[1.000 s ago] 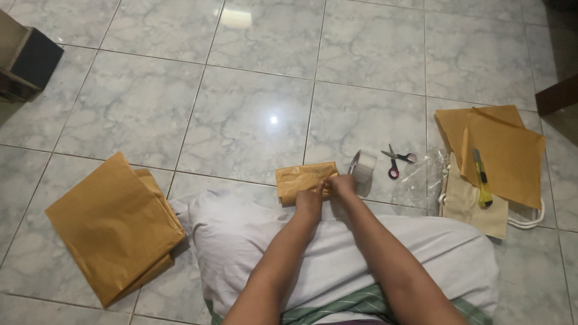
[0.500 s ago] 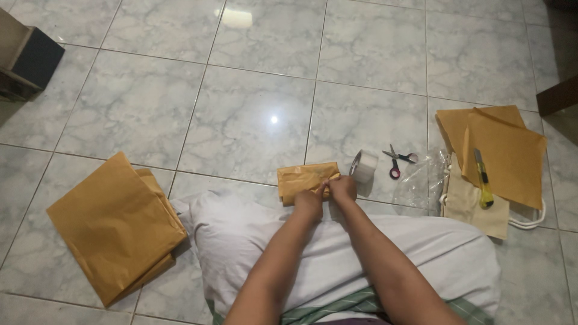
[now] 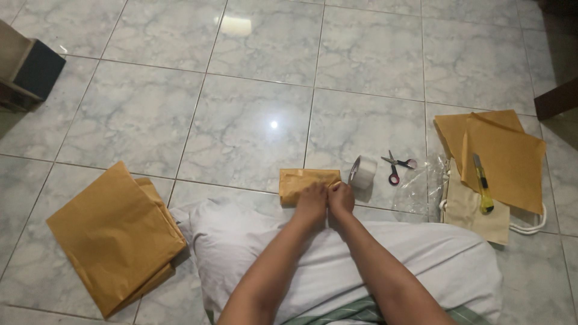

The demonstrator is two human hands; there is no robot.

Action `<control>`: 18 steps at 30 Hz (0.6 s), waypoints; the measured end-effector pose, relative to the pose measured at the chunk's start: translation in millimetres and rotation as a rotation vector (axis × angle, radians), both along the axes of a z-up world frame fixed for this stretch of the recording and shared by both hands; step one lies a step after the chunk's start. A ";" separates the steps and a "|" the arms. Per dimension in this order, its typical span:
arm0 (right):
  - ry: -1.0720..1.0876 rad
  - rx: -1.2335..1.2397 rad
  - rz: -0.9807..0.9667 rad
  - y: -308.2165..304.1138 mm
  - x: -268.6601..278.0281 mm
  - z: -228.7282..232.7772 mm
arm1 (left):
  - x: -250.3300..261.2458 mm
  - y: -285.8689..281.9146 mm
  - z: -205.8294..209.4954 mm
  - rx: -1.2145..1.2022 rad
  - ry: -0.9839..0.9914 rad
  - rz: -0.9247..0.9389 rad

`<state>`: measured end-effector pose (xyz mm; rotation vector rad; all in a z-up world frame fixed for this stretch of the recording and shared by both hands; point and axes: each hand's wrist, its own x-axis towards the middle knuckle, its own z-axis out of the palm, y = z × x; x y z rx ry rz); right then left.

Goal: The person wraps small items in brown paper, folds the edges, and secures them with clear tape. They use scissors to cut the tape and place the finished packages aside.

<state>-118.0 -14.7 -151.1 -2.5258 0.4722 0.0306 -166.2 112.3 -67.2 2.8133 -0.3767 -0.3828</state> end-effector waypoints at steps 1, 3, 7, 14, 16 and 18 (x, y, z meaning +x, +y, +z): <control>-0.013 -0.002 0.005 -0.9 1.3 -3.8 | -8.9 -3.4 -3.8 0.033 -0.101 -0.051; -0.034 -0.006 0.015 -3.6 3.5 -9.5 | -8.4 -6.3 -7.2 0.019 -0.092 -0.071; -0.006 -0.028 -0.030 -10.0 11.7 -5.5 | -3.1 -7.7 2.4 0.049 0.087 -0.035; 0.076 0.311 -0.244 -17.7 20.3 31.5 | 26.7 -2.7 -8.9 0.150 0.046 -0.110; 0.120 0.503 -0.350 -13.8 16.1 39.4 | 42.5 1.9 -28.9 0.024 -0.152 -0.130; 0.239 0.778 -0.451 -7.3 10.9 48.1 | 57.2 6.6 -47.1 -0.161 -0.263 0.001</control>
